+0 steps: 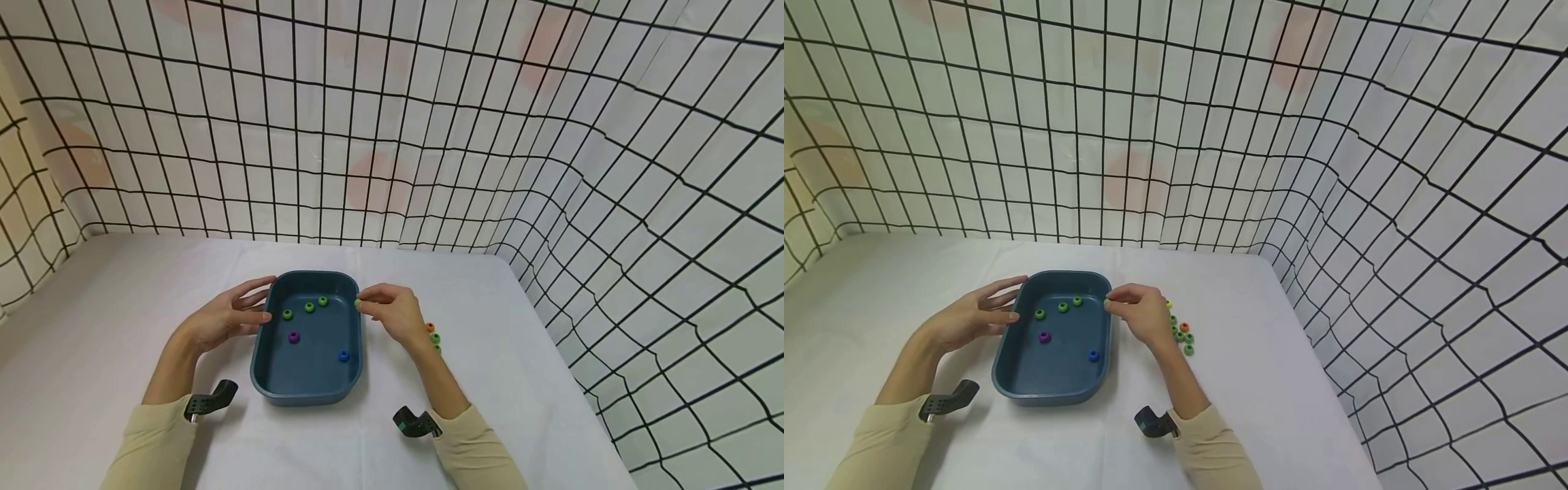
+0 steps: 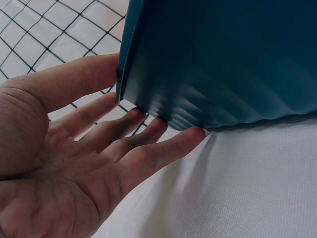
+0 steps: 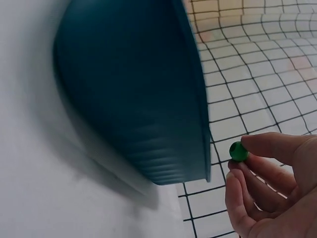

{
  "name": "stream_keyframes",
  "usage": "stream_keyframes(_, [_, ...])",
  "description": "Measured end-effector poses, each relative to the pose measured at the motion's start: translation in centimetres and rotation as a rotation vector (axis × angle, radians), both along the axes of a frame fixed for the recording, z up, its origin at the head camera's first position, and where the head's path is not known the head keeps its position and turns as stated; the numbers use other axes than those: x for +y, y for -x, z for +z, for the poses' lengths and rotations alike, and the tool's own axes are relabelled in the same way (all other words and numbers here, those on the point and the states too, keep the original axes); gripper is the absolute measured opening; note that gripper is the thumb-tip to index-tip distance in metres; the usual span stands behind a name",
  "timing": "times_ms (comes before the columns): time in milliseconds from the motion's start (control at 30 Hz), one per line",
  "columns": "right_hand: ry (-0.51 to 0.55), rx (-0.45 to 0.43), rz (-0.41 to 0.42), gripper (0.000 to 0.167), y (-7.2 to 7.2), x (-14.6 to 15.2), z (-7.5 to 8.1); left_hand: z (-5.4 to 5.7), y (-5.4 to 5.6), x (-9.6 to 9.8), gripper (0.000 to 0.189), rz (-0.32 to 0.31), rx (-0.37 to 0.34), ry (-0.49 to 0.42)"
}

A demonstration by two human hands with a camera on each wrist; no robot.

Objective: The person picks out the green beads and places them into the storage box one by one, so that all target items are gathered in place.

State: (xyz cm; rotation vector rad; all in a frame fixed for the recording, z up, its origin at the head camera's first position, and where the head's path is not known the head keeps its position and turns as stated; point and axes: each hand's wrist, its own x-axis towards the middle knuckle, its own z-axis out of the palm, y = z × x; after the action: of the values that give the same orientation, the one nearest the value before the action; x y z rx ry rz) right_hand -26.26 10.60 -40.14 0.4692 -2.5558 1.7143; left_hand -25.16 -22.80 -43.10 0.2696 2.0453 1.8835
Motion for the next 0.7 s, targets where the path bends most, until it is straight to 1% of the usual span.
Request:
stream_keyframes(200, [-0.013, -0.014, 0.026, 0.014, -0.1, -0.74, -0.39, 0.03, 0.12, 0.05, 0.088, -0.002, 0.003, 0.003])
stream_keyframes(467, [-0.054, -0.024, -0.005, 0.012, -0.09, -0.93, -0.97, -0.06, 0.18, 0.13, 0.087, 0.0, 0.008, 0.01])
stream_keyframes(700, [-0.097, -0.001, 0.017, 0.017, -0.06, -1.05, -1.06, -0.19, -0.03, 0.01, 0.088, 0.012, 0.011, 0.017])
